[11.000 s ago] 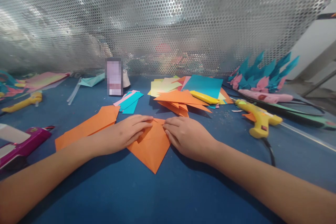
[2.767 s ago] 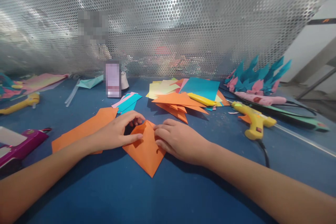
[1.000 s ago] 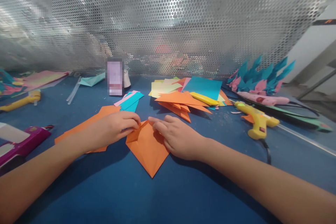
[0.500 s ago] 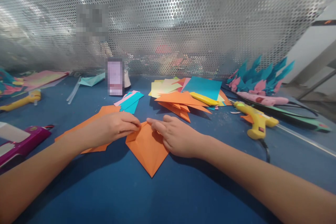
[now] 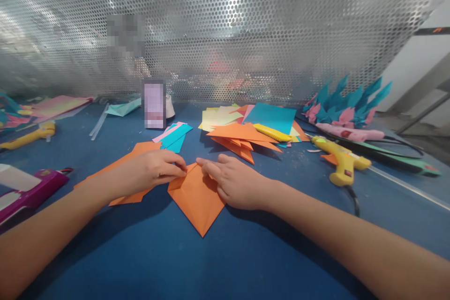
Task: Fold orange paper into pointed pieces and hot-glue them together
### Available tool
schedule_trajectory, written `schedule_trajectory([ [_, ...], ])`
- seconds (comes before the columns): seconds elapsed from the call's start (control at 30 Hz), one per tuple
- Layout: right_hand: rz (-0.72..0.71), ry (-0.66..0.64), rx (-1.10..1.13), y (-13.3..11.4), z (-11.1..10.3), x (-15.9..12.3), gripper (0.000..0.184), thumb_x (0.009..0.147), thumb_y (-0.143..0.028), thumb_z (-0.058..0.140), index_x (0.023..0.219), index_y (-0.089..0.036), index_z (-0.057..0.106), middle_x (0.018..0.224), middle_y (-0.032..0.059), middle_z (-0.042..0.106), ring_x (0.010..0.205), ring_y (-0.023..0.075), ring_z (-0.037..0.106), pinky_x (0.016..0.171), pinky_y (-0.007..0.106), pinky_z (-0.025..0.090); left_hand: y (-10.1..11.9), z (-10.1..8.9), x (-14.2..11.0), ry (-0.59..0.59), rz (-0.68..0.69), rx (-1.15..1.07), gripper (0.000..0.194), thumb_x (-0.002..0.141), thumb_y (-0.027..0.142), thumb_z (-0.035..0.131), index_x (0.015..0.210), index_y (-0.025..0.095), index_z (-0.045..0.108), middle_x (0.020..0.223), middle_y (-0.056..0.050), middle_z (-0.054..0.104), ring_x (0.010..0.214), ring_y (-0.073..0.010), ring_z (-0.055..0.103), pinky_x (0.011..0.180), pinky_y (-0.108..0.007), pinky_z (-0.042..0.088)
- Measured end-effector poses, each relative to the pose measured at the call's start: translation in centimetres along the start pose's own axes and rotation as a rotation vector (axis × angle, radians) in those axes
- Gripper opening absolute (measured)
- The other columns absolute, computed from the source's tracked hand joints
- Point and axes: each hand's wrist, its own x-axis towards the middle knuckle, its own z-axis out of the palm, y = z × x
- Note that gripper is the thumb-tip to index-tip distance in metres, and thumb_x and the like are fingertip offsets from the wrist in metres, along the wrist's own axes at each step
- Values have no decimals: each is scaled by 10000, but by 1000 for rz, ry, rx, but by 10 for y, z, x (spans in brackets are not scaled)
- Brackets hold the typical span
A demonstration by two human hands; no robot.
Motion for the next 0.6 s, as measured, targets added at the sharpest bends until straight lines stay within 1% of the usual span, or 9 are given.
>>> schedule_trajectory([
  [0.3, 5, 16, 33, 0, 0, -1, 659, 774, -57, 352, 1429, -80, 281, 1145, 136, 611, 851, 230, 482, 808, 387, 413, -1, -2, 1, -19, 3, -23, 296, 934, 135, 398, 849, 161, 681, 1020, -69, 669, 945, -156, 617, 807, -222, 486],
  [0.43, 13, 14, 40, 0, 0, -1, 657, 773, -52, 349, 1426, -68, 282, 1169, 141, 602, 865, 232, 480, 816, 386, 413, -1, -2, 1, -26, -14, -27, 285, 922, 135, 414, 841, 169, 686, 1010, -62, 677, 954, -162, 617, 819, -234, 493],
  [0.6, 10, 21, 45, 0, 0, -1, 668, 768, -49, 352, 1431, -95, 281, 1184, 136, 600, 861, 226, 491, 807, 386, 411, -3, -1, 0, -23, -40, -45, 290, 915, 144, 415, 854, 181, 696, 1013, -58, 682, 957, -165, 619, 833, -245, 498],
])
